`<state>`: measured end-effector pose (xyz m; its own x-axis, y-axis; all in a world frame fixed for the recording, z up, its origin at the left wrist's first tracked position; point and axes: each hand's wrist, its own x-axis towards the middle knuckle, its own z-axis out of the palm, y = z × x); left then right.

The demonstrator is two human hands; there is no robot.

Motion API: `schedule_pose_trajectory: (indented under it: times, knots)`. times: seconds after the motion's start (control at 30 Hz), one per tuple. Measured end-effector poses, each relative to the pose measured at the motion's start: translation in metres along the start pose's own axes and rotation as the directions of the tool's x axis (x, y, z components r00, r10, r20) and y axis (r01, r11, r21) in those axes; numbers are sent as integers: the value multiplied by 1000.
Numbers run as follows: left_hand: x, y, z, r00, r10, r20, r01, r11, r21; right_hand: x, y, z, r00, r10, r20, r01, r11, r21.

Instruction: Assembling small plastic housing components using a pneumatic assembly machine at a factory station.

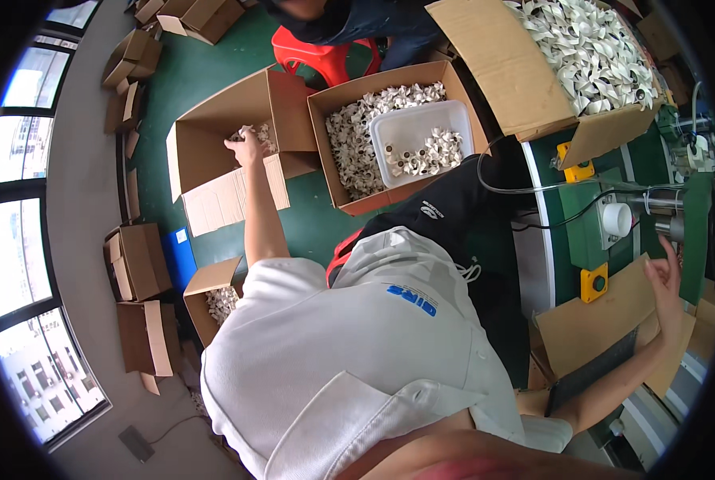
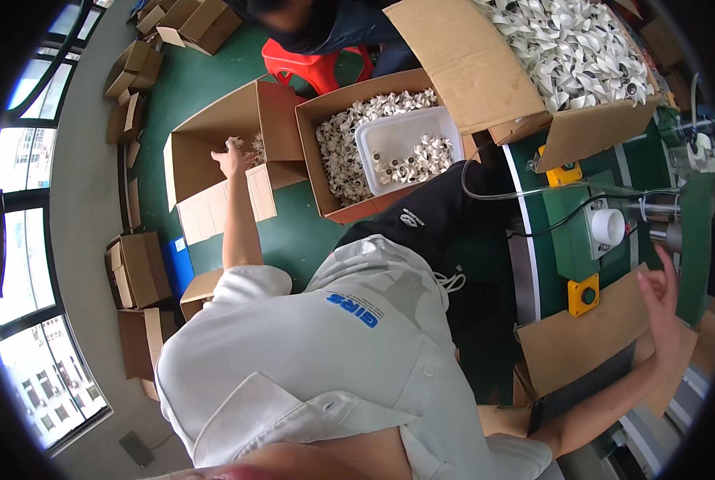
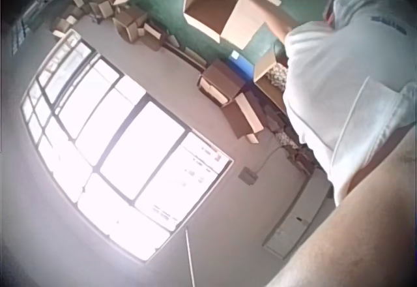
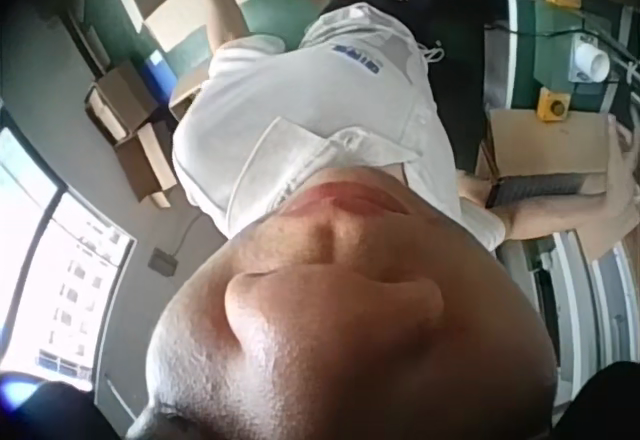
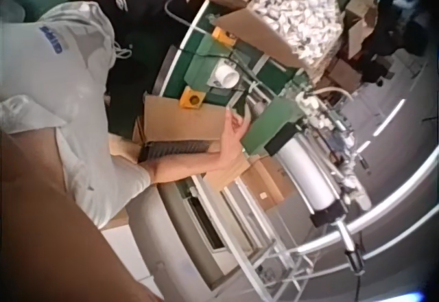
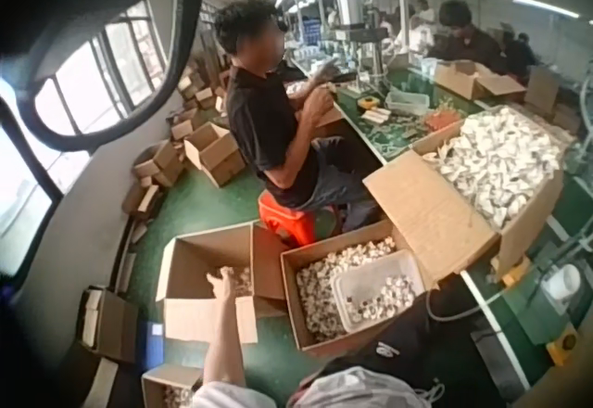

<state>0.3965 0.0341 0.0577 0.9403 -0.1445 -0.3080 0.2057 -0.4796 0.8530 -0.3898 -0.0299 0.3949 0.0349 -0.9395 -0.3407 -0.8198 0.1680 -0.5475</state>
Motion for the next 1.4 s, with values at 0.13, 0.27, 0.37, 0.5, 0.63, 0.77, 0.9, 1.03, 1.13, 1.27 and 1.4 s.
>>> schedule_pose_trajectory:
  times: [0.13,0.27,0.37,0.5,0.63,0.77,0.9,1.03,1.13,1.27,1.4]
  knots:
    - [20,-14,33,969,210,130,-231,957,174,-54,-83,39,992,-114,-48,104,979,-173]
    - [-151,76,76,712,694,106,-639,703,-312,-57,-117,64,766,-642,10,633,757,161]
    - [-255,181,83,357,933,42,-761,317,-565,-74,-123,71,497,-829,-257,867,460,194]
    - [-325,280,124,-207,932,298,-813,6,-582,-113,-113,62,558,-763,-326,829,530,176]
    - [-369,321,191,-502,609,614,-846,-197,-496,-117,-124,62,541,-761,-357,840,507,194]
    - [-372,331,233,-530,203,823,-831,-317,-457,-120,-128,63,527,-757,-387,850,485,208]
    - [-373,345,240,-492,59,869,-848,-258,-463,-128,-131,59,540,-740,-400,841,484,240]
    - [-353,351,259,-609,55,792,-784,-199,-589,-134,-139,54,518,-757,-398,855,448,260]
    - [-365,346,248,-507,24,862,-859,-97,-503,-135,-146,49,484,-775,-406,874,406,268]
    - [-374,339,244,-441,-14,897,-885,-163,-437,-132,-152,51,434,-807,-400,893,325,312]
    - [-384,335,239,-420,-39,907,-870,-265,-415,-128,-159,53,398,-826,-399,896,256,363]
